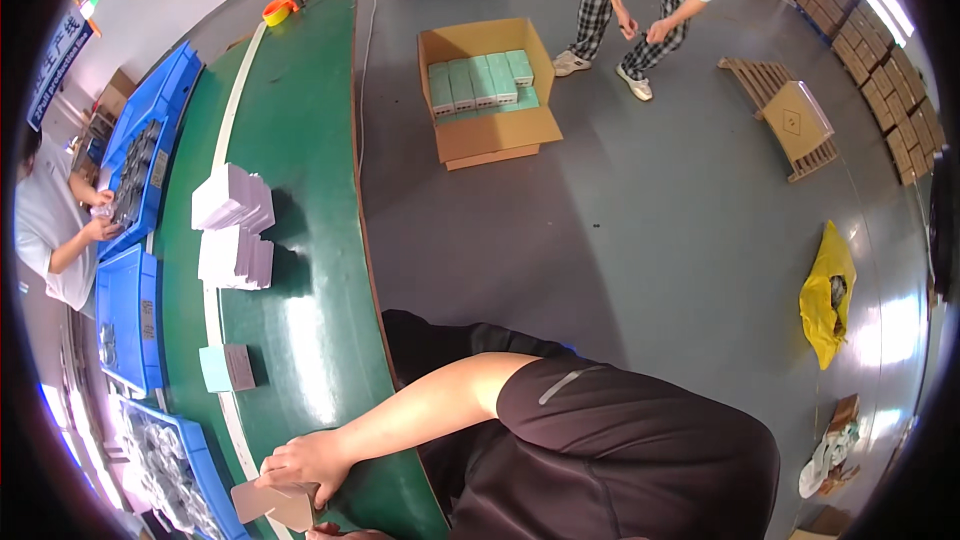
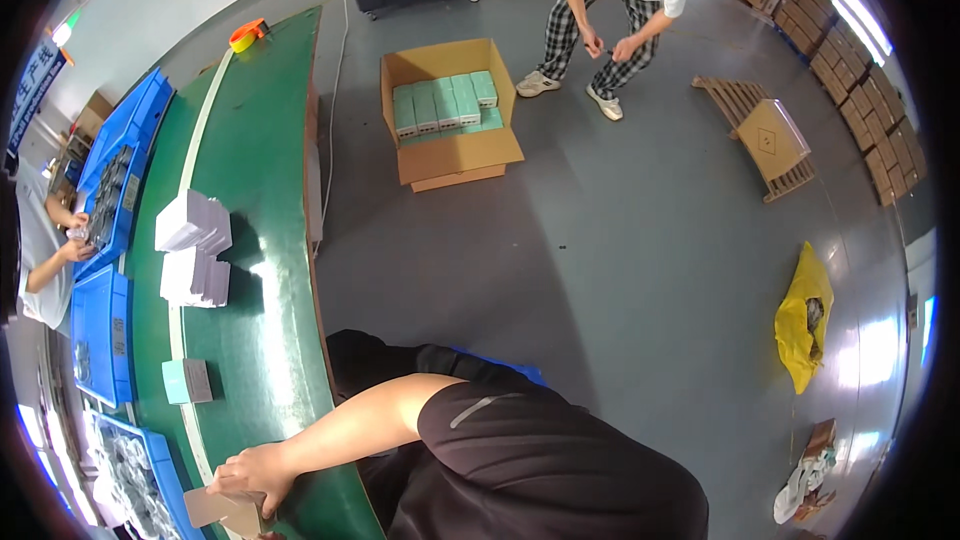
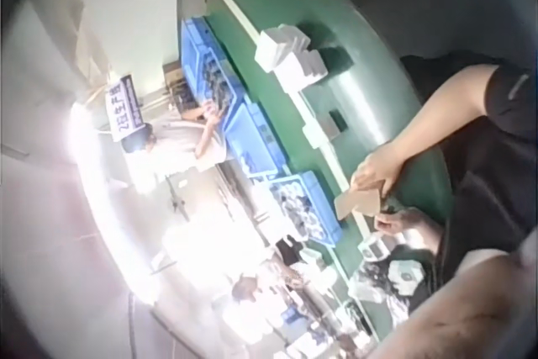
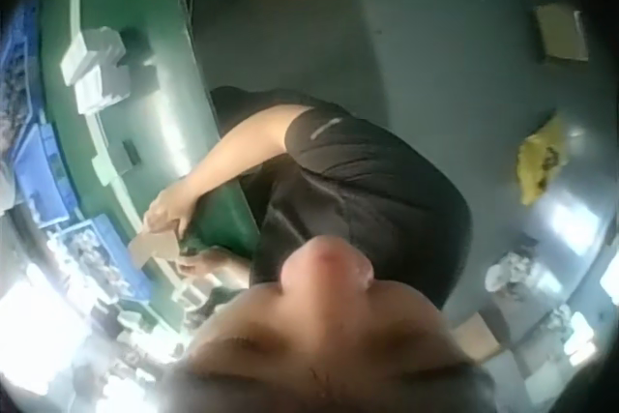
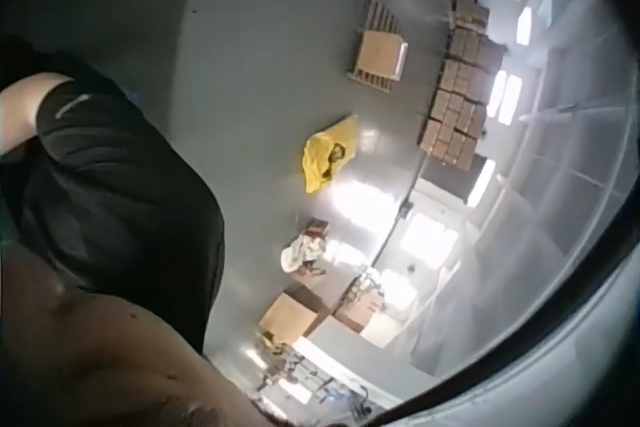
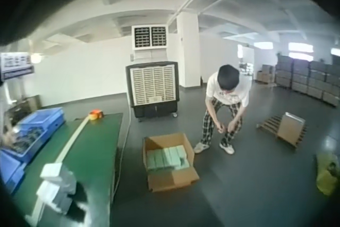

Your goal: The person assembles cardboard product boxes, inserts packaged components along with manuals and accessories into each box by hand, folds them closed, and stacks the completed packages on the table.

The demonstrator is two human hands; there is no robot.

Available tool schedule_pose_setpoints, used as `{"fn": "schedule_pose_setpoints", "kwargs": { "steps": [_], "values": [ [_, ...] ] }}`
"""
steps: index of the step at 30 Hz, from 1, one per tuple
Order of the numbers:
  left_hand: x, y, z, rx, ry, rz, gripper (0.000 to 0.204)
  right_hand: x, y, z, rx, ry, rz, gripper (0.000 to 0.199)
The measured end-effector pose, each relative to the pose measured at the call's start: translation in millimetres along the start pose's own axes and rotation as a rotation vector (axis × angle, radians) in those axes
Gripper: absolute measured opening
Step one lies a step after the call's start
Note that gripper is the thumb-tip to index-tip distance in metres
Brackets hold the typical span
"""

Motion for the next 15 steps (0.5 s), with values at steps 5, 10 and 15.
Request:
{"fn": "schedule_pose_setpoints", "kwargs": {
  "steps": [5,10,15],
  "values": [
    [9.3,-9.0,1.0,-0.007,0.008,0.013,0.026,1.1,14.2,7.1,0.017,-0.022,-0.007,0.115],
    [-19.6,5.7,14.6,-0.008,0.069,-0.021,0.03,-10.1,-0.1,-2.7,0.013,-0.007,-0.093,0.11],
    [45.3,-7.3,-6.3,0.073,0.517,0.548,0.03,0.0,17.3,6.0,0.027,-0.033,-0.203,0.101]
  ]
}}
Point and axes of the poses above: each hand's wrist, its own z-axis away from the middle knuckle, its own y-axis out of the back of the hand, x = y × z, the point moved 2 cm from there along -z, towards the middle knuckle
